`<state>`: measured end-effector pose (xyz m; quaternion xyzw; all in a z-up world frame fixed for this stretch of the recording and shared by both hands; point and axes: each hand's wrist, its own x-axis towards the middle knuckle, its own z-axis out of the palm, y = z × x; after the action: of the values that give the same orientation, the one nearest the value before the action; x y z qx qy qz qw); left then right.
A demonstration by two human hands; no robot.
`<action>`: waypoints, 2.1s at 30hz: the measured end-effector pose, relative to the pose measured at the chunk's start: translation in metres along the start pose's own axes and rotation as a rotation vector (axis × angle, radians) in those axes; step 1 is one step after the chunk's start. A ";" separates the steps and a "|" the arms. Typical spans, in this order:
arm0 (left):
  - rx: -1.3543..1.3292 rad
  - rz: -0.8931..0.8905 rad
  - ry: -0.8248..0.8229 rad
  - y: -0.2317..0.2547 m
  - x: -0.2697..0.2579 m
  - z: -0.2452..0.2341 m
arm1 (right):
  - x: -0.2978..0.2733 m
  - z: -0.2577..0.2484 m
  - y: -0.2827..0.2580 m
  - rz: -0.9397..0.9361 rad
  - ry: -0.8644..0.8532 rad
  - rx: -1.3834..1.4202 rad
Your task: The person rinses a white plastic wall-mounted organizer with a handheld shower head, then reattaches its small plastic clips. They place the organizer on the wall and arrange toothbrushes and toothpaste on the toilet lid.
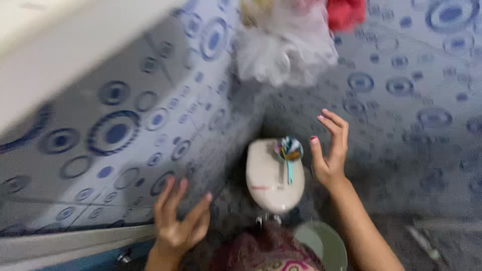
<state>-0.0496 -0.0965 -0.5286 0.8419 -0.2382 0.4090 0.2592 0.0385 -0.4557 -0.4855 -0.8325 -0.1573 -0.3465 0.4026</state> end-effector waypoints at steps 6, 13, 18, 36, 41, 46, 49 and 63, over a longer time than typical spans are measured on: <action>-0.259 -0.263 -0.170 0.007 -0.013 0.092 | -0.140 0.014 0.109 0.532 0.266 0.057; -0.440 -0.571 -0.516 0.020 -0.079 0.170 | -0.303 0.044 0.218 0.905 0.320 -0.039; -0.467 -0.743 -0.834 0.011 -0.143 0.212 | -0.376 0.092 0.274 1.006 0.281 0.024; -0.418 -0.969 -1.107 -0.002 -0.341 0.309 | -0.432 0.215 0.480 1.217 -0.057 -0.223; -0.480 -0.922 -1.102 -0.003 -0.346 0.317 | -0.439 0.216 0.484 1.181 -0.269 -0.313; -0.505 -0.881 -1.073 -0.003 -0.323 0.339 | -0.452 0.224 0.454 1.177 -0.258 -0.326; -0.511 -0.902 -1.108 0.002 -0.308 0.345 | -0.459 0.223 0.430 1.160 -0.249 -0.276; -0.565 -0.971 -1.213 0.000 -0.297 0.347 | -0.348 0.241 0.493 1.319 0.275 -0.019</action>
<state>-0.0174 -0.2594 -0.9546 0.8289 -0.0403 -0.3490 0.4353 0.1663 -0.5710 -1.1121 -0.7059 0.4400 -0.1324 0.5390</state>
